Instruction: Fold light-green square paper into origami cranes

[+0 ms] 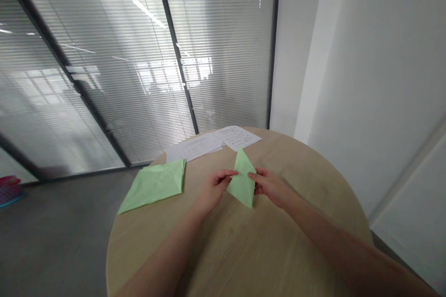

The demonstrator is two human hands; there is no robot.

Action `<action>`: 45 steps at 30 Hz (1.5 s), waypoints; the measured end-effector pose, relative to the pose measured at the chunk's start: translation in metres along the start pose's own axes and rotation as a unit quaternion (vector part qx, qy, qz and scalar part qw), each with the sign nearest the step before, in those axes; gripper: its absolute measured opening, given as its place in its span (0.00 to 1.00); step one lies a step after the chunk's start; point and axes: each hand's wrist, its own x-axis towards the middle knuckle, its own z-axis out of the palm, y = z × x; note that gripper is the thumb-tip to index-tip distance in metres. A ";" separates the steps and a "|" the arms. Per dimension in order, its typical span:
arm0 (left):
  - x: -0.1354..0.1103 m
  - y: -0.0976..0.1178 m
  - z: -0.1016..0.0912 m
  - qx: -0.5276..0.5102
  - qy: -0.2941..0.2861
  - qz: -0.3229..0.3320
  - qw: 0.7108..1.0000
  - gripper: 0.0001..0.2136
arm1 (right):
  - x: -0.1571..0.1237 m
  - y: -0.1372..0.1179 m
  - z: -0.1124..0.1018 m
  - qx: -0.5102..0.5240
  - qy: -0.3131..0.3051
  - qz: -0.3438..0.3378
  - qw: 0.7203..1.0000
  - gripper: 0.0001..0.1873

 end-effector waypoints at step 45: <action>-0.003 -0.012 0.015 0.034 0.029 0.020 0.999 0.20 | -0.010 -0.001 0.008 -0.058 -0.066 -0.007 0.996 0.27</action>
